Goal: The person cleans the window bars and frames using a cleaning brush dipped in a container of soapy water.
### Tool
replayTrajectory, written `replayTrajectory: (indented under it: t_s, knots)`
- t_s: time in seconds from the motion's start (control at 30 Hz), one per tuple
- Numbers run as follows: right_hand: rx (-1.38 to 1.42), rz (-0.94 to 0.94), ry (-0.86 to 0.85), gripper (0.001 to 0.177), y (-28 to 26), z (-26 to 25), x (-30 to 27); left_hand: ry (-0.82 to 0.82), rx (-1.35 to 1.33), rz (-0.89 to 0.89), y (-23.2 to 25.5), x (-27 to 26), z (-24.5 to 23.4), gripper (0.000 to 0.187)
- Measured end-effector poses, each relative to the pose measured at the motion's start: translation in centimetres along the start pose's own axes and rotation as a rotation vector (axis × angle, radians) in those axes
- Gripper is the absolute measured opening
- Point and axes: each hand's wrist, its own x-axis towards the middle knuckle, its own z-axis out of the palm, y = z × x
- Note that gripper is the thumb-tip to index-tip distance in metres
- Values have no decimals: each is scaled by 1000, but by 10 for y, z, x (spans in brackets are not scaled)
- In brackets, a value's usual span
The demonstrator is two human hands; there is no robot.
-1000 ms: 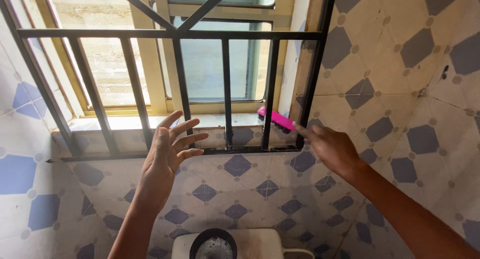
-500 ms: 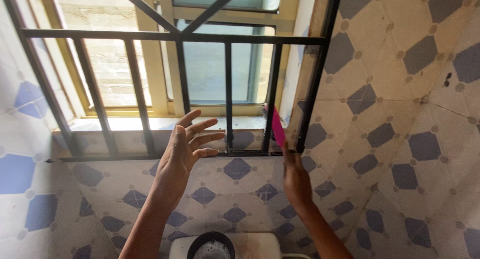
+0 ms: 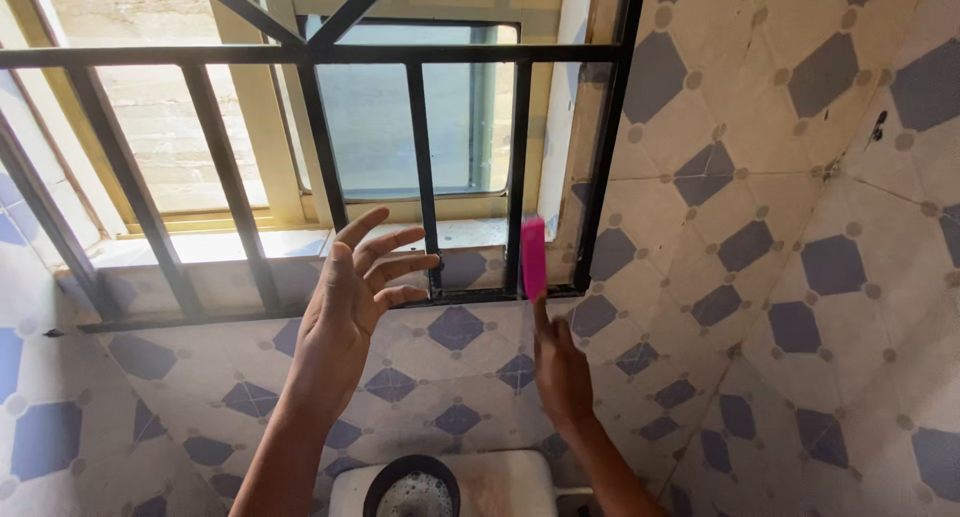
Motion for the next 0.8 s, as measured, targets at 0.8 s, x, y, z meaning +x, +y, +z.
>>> replayTrajectory:
  t_s: [0.8]
  knots:
    - [-42,7,36,66,-14,-117,9,49,94,-2,21,-18,-37,75]
